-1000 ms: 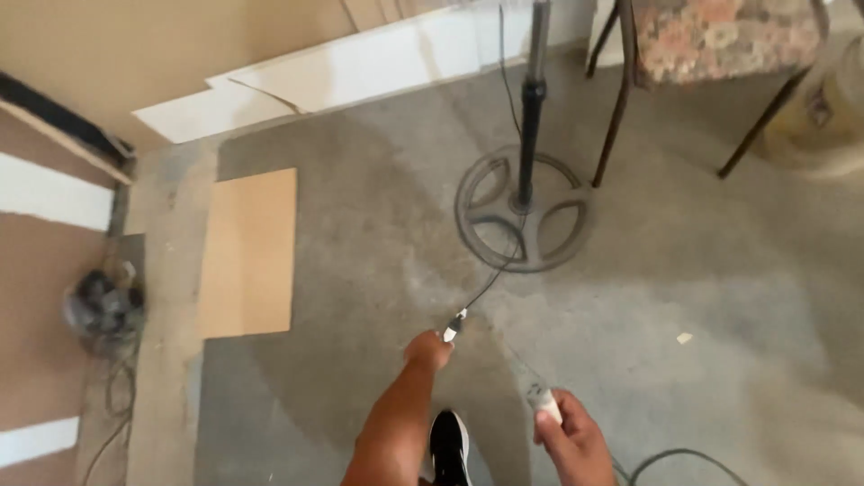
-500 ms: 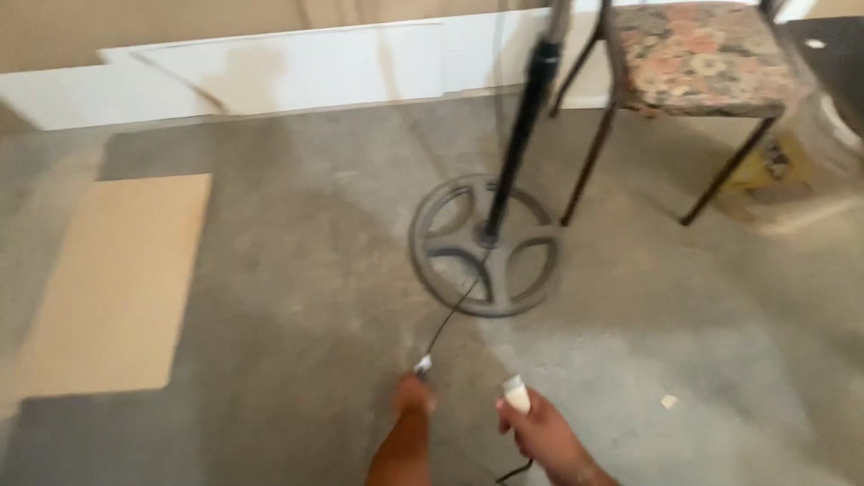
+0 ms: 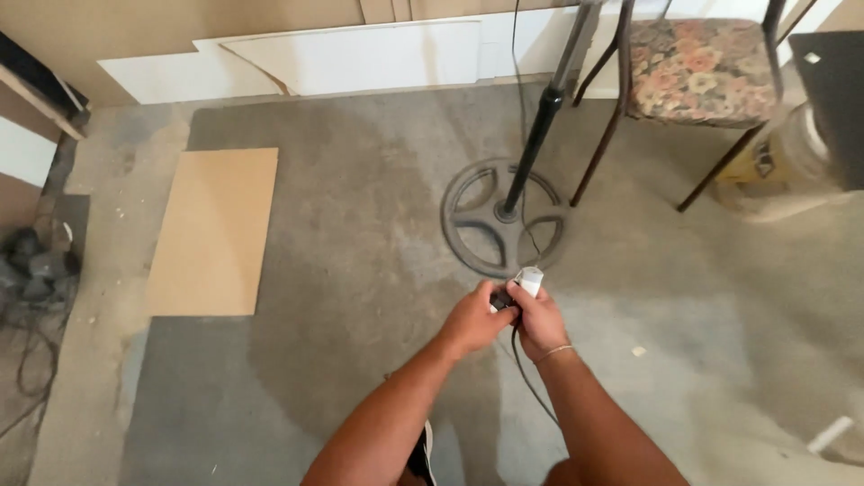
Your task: Assembling a white cabinet by drilling holes and driving screws into melamine panels.
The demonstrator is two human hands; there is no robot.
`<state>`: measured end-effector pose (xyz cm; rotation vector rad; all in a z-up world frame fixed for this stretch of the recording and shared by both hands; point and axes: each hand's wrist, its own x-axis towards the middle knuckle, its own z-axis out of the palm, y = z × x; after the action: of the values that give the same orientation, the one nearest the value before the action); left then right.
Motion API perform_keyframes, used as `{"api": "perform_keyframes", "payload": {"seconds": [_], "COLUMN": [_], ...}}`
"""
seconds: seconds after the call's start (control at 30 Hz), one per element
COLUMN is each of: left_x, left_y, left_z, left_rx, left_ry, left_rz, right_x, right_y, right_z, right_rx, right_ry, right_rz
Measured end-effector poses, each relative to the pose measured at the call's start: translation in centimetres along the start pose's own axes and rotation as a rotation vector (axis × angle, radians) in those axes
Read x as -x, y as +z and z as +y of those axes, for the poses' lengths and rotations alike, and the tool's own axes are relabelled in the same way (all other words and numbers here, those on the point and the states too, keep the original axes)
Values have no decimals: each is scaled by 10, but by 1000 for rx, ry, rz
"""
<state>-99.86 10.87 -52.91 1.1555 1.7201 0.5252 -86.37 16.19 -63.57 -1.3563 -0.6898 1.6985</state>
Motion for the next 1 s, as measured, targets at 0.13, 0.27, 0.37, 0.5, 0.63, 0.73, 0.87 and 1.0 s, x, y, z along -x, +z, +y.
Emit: {"api": "perform_keyframes", "payload": {"seconds": [0.13, 0.27, 0.37, 0.5, 0.63, 0.73, 0.87, 1.0], "left_x": [47, 138, 193, 264, 300, 309, 310, 326], "left_y": [0, -8, -11, -20, -48, -53, -57, -76], "left_z": [40, 131, 185, 206, 244, 267, 289, 310], "left_rx": [593, 933, 949, 856, 849, 728, 759, 830], "left_ry": [-123, -310, -383, -379, -300, -119, -39, -89], "left_rz": [-191, -307, -275, -318, -265, -294, -450, -420], "right_x": [84, 175, 227, 273, 352, 391, 416, 416], "right_y": [-1, -11, -17, -30, -10, -3, -13, -55], "right_z": [-97, -185, -235, -321, -386, -391, -410, -366], "right_rx": [13, 69, 71, -105, 115, 261, 500, 393], "right_ry": [32, 46, 32, -53, -43, -42, -175, -224], "right_rz": [-39, 12, 50, 161, -147, -250, -358, -290]}}
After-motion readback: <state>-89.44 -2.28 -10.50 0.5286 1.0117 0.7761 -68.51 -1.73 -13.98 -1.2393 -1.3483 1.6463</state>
